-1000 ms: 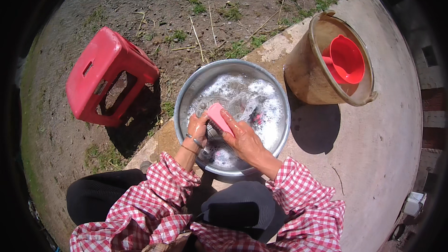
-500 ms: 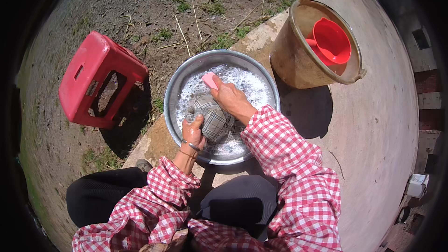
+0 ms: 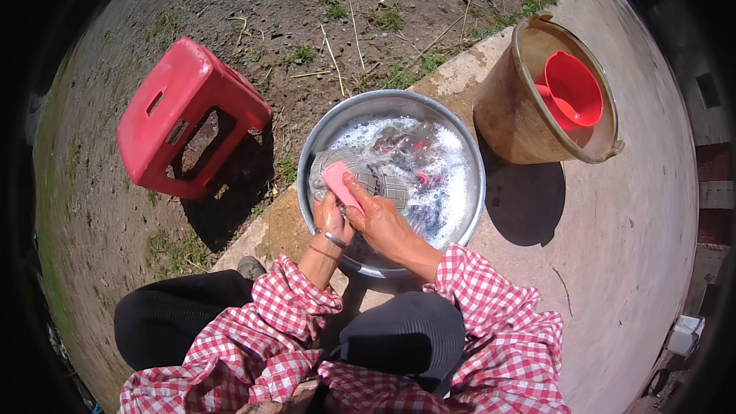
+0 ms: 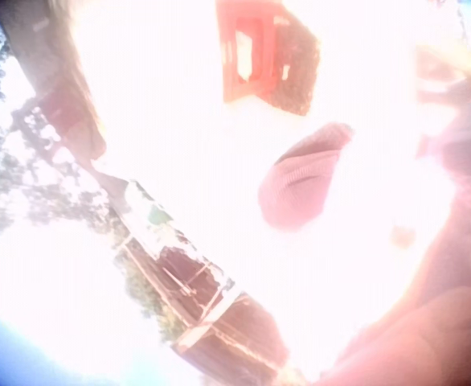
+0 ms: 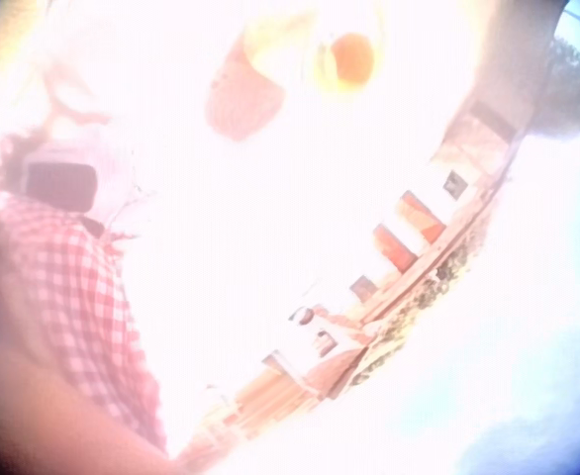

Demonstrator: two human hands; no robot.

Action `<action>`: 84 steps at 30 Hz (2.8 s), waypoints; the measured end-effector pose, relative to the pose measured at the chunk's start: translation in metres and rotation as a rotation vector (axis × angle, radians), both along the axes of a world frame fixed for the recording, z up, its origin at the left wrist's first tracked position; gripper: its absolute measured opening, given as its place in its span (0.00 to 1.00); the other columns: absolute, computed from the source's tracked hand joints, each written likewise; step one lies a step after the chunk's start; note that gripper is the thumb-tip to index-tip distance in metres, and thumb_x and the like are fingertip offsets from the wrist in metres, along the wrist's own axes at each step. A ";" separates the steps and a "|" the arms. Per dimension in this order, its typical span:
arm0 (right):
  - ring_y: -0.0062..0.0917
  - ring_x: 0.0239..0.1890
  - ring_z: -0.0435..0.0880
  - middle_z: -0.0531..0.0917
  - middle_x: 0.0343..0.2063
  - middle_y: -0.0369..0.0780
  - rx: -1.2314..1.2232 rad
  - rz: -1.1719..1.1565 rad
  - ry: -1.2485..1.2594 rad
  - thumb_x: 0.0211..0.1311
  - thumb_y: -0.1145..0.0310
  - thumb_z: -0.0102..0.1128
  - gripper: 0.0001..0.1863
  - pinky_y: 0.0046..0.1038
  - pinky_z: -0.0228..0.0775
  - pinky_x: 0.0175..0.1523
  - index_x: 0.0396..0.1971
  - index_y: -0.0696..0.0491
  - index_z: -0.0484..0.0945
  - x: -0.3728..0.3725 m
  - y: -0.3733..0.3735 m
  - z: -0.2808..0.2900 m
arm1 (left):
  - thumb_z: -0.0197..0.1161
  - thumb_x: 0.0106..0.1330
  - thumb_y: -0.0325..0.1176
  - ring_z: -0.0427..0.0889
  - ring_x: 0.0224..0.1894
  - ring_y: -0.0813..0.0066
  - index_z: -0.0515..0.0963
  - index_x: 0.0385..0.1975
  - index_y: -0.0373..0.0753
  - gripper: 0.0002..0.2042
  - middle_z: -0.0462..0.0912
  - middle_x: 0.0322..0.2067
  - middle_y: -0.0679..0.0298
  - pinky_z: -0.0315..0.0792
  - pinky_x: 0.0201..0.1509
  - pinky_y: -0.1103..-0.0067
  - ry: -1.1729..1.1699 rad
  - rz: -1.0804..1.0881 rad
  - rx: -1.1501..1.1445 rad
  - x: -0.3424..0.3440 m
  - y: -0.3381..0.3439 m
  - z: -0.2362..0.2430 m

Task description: The person washes a gray baseball cap in a metal basin filled with soapy water. They scrub the cap with a pink brush, rinse it, and repeat the process while sitting on the ground outdoors.

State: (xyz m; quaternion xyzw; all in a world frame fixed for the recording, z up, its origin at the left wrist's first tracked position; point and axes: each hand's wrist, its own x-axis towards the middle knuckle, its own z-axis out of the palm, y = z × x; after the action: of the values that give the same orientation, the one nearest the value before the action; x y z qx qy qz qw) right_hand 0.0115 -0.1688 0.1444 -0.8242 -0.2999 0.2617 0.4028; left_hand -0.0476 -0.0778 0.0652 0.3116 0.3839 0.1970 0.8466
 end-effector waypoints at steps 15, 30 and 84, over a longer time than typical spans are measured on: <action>0.49 0.39 0.75 0.76 0.34 0.56 -0.148 -0.400 -0.194 0.59 0.59 0.43 0.25 0.40 0.66 0.43 0.56 0.50 0.59 0.065 -0.026 -0.071 | 0.53 0.60 0.27 0.76 0.40 0.68 0.67 0.46 0.35 0.14 0.76 0.40 0.61 0.71 0.46 0.72 -0.224 -0.304 -0.293 0.003 0.022 0.005; 0.44 0.50 0.70 0.68 0.49 0.54 0.126 -0.275 -0.090 0.59 0.61 0.47 0.27 0.31 0.64 0.51 0.57 0.54 0.57 -0.011 -0.018 -0.019 | 0.42 0.64 0.34 0.76 0.42 0.60 0.66 0.47 0.31 0.16 0.75 0.42 0.54 0.71 0.48 0.65 0.015 -0.003 -0.390 0.040 0.009 -0.016; 0.14 0.29 0.74 0.77 0.27 0.36 0.517 -0.451 0.613 0.50 0.78 0.44 0.17 0.15 0.66 0.37 0.43 0.58 0.71 0.045 -0.106 -0.025 | 0.57 0.59 0.30 0.67 0.21 0.87 0.75 0.32 0.32 0.08 0.72 0.20 0.72 0.62 0.25 0.89 -0.380 -1.131 0.146 -0.005 -0.008 0.015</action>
State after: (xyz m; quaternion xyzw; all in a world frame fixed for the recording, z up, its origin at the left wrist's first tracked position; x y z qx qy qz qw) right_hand 0.0569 -0.2744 0.1193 -0.6258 -0.0355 0.3159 0.7123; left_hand -0.0530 -0.0855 0.0807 0.4843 -0.0143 -0.2058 0.8502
